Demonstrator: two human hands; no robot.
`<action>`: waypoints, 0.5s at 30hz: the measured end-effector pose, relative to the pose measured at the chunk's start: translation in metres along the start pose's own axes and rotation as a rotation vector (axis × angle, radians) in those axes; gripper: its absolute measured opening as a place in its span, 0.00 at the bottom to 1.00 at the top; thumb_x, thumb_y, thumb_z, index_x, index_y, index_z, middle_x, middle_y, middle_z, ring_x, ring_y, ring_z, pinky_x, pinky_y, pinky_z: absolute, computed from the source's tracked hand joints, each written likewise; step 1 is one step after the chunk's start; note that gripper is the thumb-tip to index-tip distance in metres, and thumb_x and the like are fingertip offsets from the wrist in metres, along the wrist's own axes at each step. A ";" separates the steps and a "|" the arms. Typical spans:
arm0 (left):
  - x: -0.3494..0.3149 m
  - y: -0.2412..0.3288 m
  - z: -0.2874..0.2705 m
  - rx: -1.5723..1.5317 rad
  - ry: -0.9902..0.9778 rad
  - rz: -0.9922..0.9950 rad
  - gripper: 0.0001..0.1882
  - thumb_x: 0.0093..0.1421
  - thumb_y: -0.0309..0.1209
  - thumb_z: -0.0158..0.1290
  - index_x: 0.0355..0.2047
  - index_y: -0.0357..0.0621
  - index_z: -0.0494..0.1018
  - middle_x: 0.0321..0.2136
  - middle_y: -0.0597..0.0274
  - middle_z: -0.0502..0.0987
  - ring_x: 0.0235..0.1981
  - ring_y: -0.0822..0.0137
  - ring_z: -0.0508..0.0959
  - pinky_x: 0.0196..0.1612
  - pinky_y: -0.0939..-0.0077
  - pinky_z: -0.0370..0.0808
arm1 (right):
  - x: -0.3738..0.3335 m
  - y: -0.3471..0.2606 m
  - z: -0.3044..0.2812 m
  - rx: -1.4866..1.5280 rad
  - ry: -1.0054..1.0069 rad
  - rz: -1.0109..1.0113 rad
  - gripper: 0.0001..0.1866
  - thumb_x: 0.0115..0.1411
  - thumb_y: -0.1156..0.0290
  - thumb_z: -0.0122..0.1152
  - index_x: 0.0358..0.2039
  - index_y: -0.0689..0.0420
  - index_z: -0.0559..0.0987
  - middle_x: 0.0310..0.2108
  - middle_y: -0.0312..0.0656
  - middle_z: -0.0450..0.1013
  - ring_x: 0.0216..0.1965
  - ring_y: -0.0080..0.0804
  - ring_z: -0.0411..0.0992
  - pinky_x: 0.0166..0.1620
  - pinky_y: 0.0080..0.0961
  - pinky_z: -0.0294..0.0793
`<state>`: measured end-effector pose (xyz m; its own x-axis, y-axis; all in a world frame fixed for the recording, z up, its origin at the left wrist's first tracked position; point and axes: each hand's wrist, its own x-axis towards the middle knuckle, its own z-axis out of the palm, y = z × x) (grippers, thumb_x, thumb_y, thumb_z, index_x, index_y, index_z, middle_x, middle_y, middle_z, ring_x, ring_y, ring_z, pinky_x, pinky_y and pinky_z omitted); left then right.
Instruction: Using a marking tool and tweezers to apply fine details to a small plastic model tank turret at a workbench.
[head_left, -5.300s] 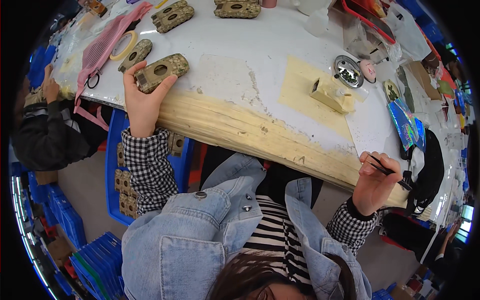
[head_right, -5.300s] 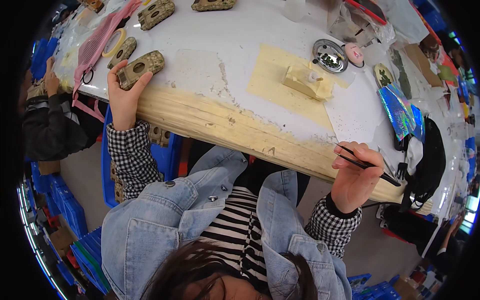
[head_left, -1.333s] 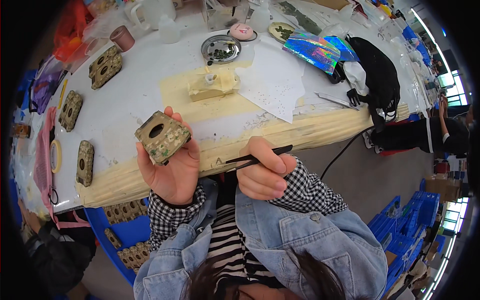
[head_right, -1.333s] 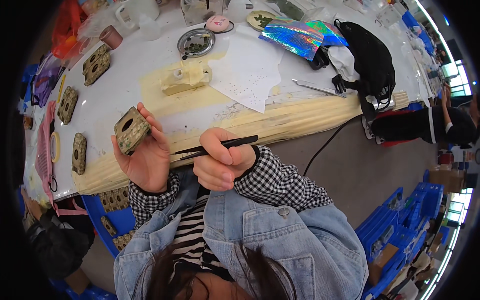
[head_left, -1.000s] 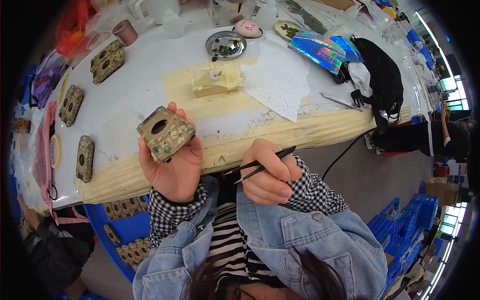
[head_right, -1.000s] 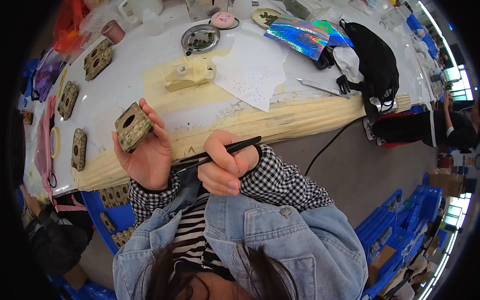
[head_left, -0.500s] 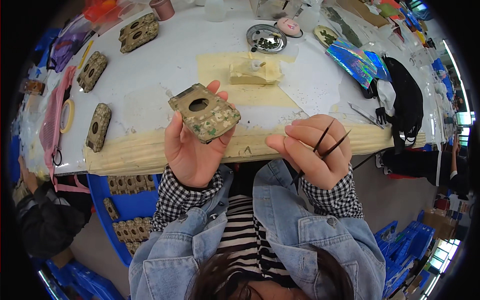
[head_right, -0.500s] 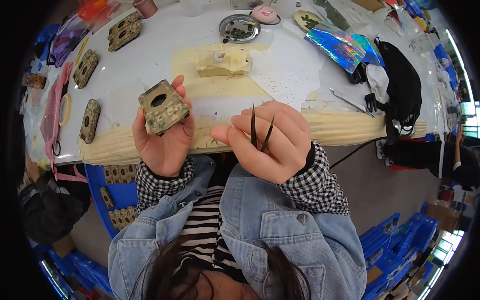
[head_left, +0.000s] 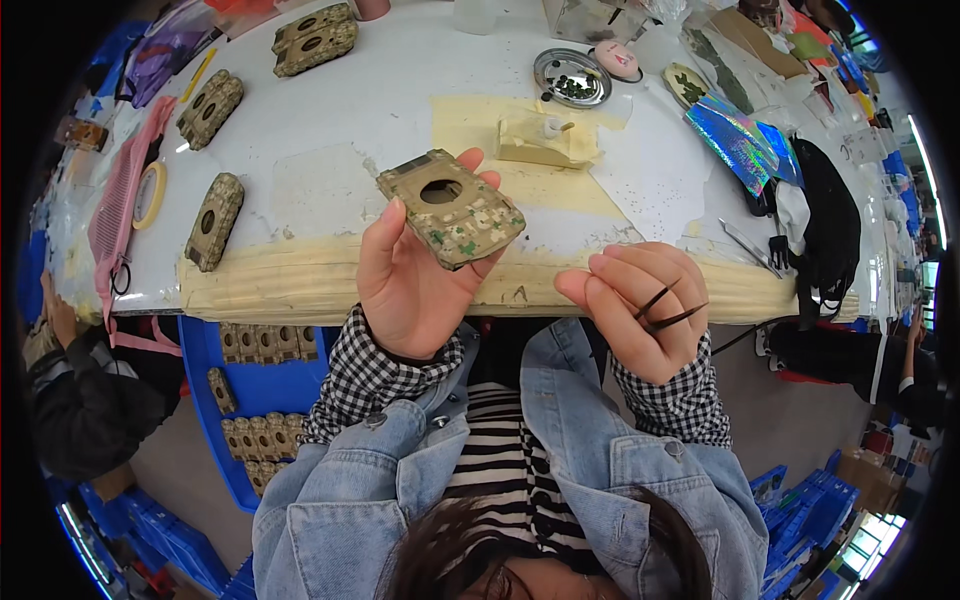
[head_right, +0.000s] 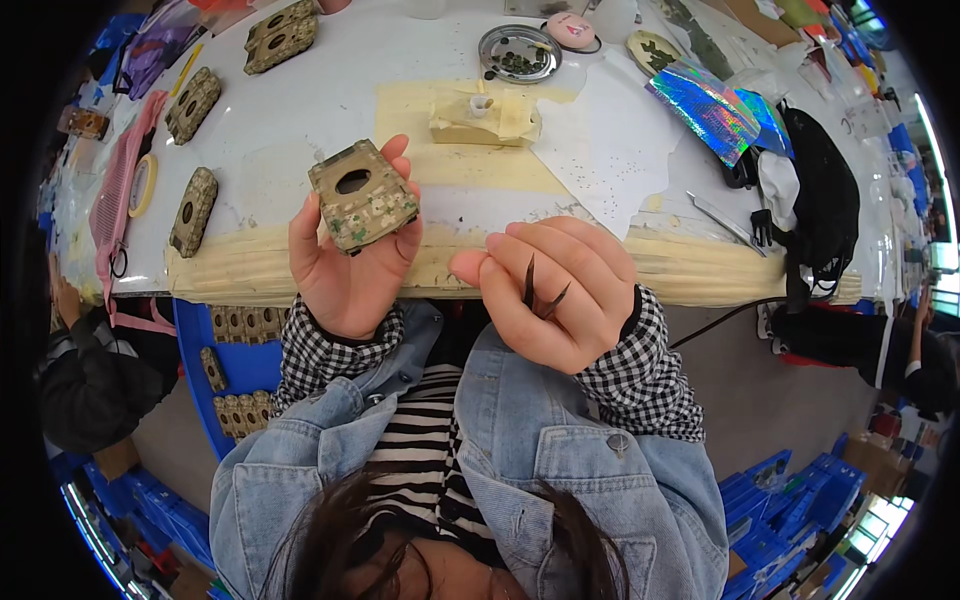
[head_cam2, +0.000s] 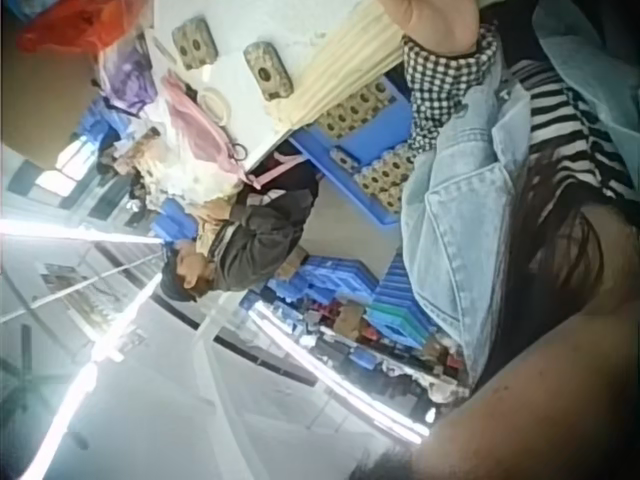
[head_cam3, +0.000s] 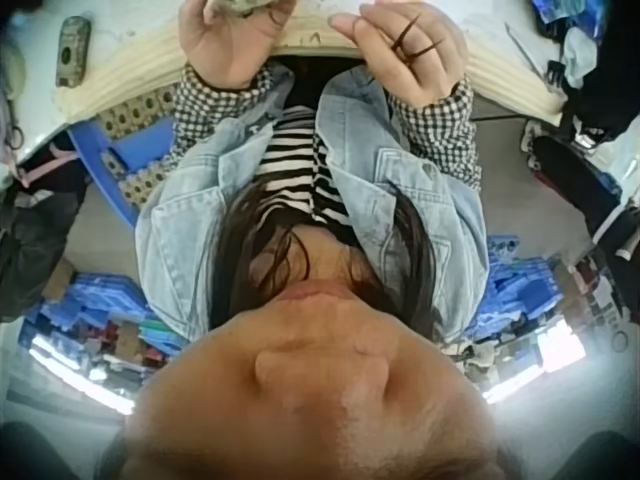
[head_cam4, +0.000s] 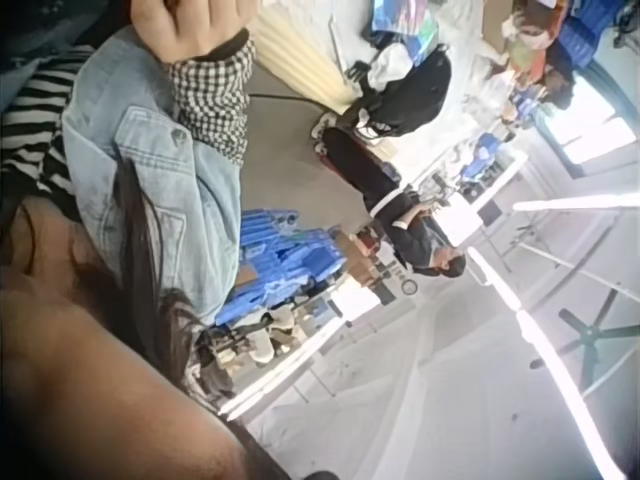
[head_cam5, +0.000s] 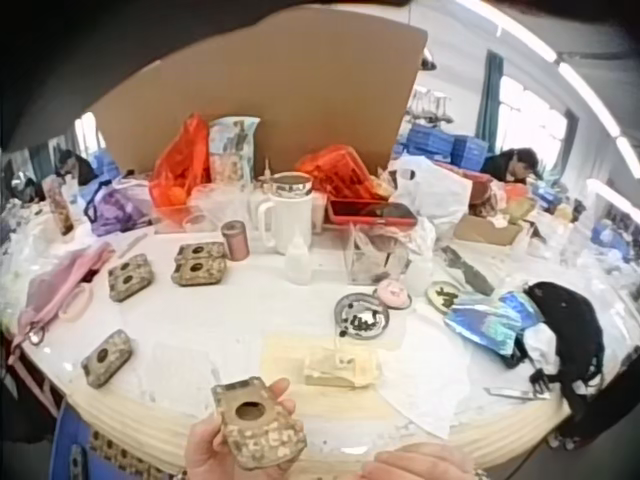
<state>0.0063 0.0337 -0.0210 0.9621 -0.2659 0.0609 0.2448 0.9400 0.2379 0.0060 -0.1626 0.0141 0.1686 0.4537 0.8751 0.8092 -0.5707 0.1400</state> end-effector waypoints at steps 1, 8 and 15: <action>0.000 0.001 0.000 0.010 0.004 -0.019 0.27 0.64 0.42 0.37 0.59 0.41 0.52 0.61 0.51 0.54 0.59 0.58 0.61 0.58 0.59 0.64 | 0.000 0.000 0.001 0.000 0.007 -0.002 0.13 0.43 0.72 0.71 0.26 0.57 0.74 0.24 0.38 0.73 0.26 0.30 0.73 0.24 0.21 0.74; 0.000 0.000 0.000 -0.001 0.010 -0.001 0.36 0.63 0.43 0.39 0.62 0.31 0.40 0.57 0.45 0.59 0.56 0.54 0.65 0.56 0.62 0.67 | 0.000 -0.001 0.001 0.007 0.000 -0.005 0.13 0.43 0.72 0.71 0.26 0.57 0.74 0.23 0.38 0.73 0.26 0.29 0.73 0.24 0.21 0.74; 0.000 0.000 0.000 0.019 -0.001 0.005 0.37 0.63 0.43 0.39 0.62 0.31 0.39 0.56 0.44 0.60 0.56 0.54 0.65 0.56 0.62 0.67 | -0.007 -0.003 -0.003 0.046 -0.068 0.039 0.16 0.44 0.71 0.71 0.32 0.57 0.74 0.29 0.40 0.74 0.31 0.33 0.73 0.30 0.27 0.76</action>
<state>0.0061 0.0337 -0.0213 0.9631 -0.2616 0.0632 0.2378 0.9370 0.2558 0.0001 -0.1661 0.0091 0.2367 0.4782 0.8457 0.8261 -0.5572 0.0839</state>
